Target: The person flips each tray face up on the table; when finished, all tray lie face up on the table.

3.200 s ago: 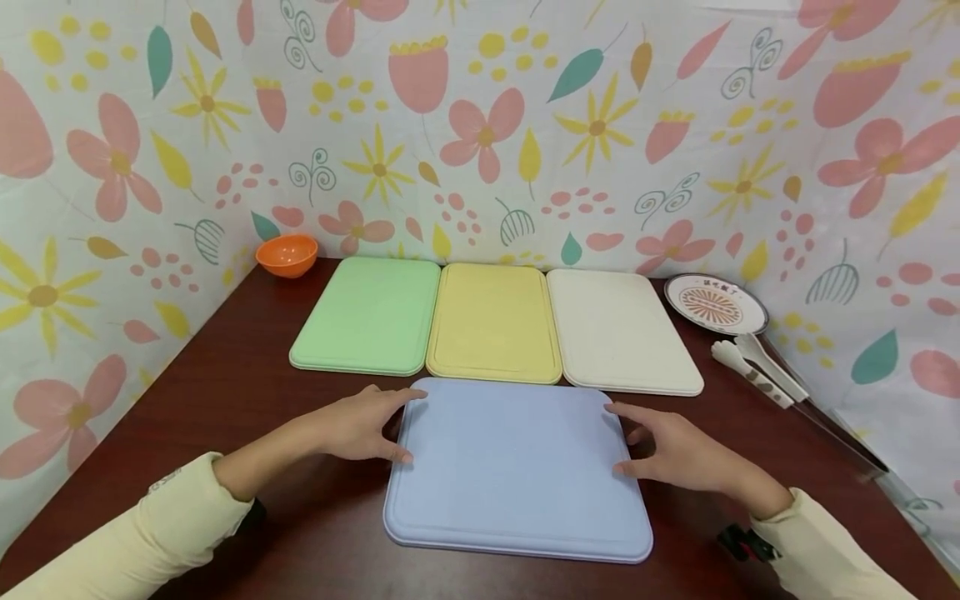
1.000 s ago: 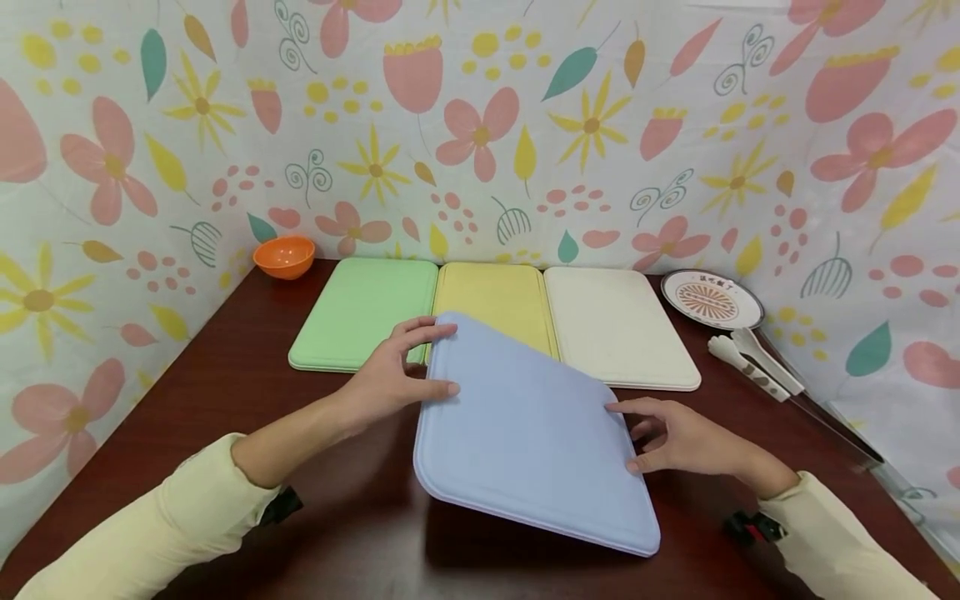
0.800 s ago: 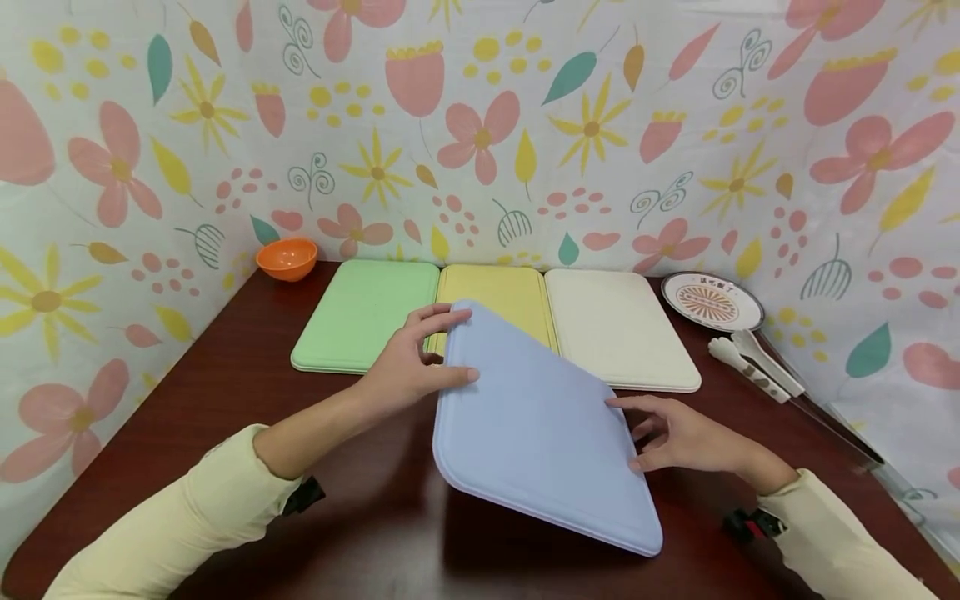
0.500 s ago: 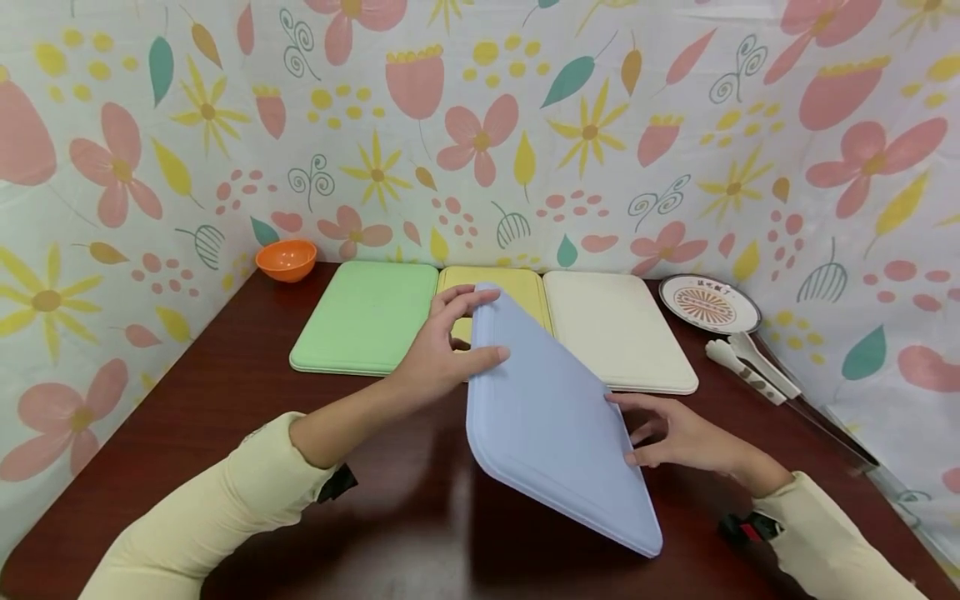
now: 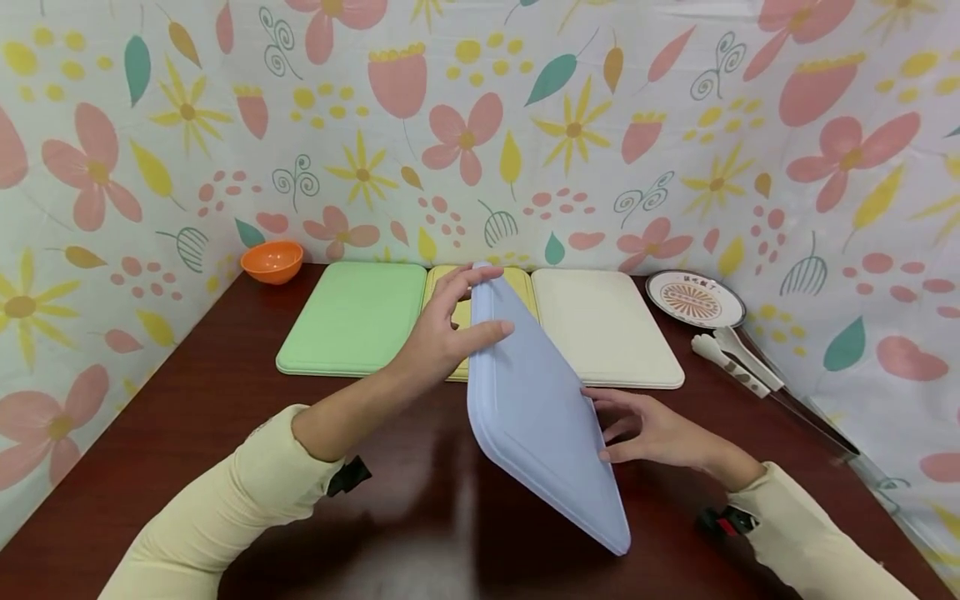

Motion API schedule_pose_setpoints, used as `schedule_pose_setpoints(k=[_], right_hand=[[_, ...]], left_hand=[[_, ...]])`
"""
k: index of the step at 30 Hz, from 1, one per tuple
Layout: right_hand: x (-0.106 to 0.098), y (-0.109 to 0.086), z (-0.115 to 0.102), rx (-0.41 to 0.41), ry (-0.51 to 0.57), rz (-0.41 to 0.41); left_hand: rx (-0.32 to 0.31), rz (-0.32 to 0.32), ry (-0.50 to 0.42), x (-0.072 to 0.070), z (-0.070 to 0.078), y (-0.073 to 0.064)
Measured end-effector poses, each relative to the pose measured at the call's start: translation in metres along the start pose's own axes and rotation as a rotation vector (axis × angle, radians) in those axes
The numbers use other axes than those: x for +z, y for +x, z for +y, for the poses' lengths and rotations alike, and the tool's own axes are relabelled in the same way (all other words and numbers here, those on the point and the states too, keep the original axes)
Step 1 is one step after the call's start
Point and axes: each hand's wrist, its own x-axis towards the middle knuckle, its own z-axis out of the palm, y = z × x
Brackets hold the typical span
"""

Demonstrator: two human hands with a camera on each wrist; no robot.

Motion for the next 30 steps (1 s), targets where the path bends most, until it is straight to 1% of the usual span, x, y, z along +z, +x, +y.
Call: schedule_pose_setpoints(k=[4,7,10,12,13,15,19,21,23,28,30], right_hand=[[0.007,0.006,-0.005,0.01,0.003,-0.013],[0.009,0.009,-0.005,0.011,0.043,-0.01],[0.012,0.013,-0.005,-0.005,0.09,-0.033],[0.014,0.015,-0.005,-0.017,0.096,-0.049],[0.014,0.016,-0.005,-0.021,0.083,-0.047],[0.015,0.016,-0.005,-0.024,0.037,-0.014],[0.014,0.018,-0.005,0.021,-0.067,0.07],[0.013,0.018,-0.006,0.042,-0.091,0.093],[0.012,0.019,-0.007,0.057,-0.097,0.09],[0.007,0.017,-0.008,0.057,-0.102,0.043],[0.003,0.015,-0.011,0.059,-0.114,0.054]], left_hand=[[0.046,0.025,0.012,0.001,0.008,0.003],[0.043,0.042,0.019,0.005,0.014,0.004],[0.028,0.06,0.024,0.011,0.021,0.006],[0.018,0.071,0.023,0.015,0.026,0.008],[0.013,0.076,0.026,0.017,0.028,0.008],[-0.004,0.091,0.041,0.019,0.031,0.01],[-0.047,0.094,0.075,0.022,0.038,0.013],[-0.064,0.086,0.088,0.024,0.042,0.014],[-0.078,0.075,0.097,0.026,0.045,0.015],[-0.09,0.072,0.132,0.032,0.05,0.019],[-0.086,0.075,0.144,0.034,0.051,0.021]])
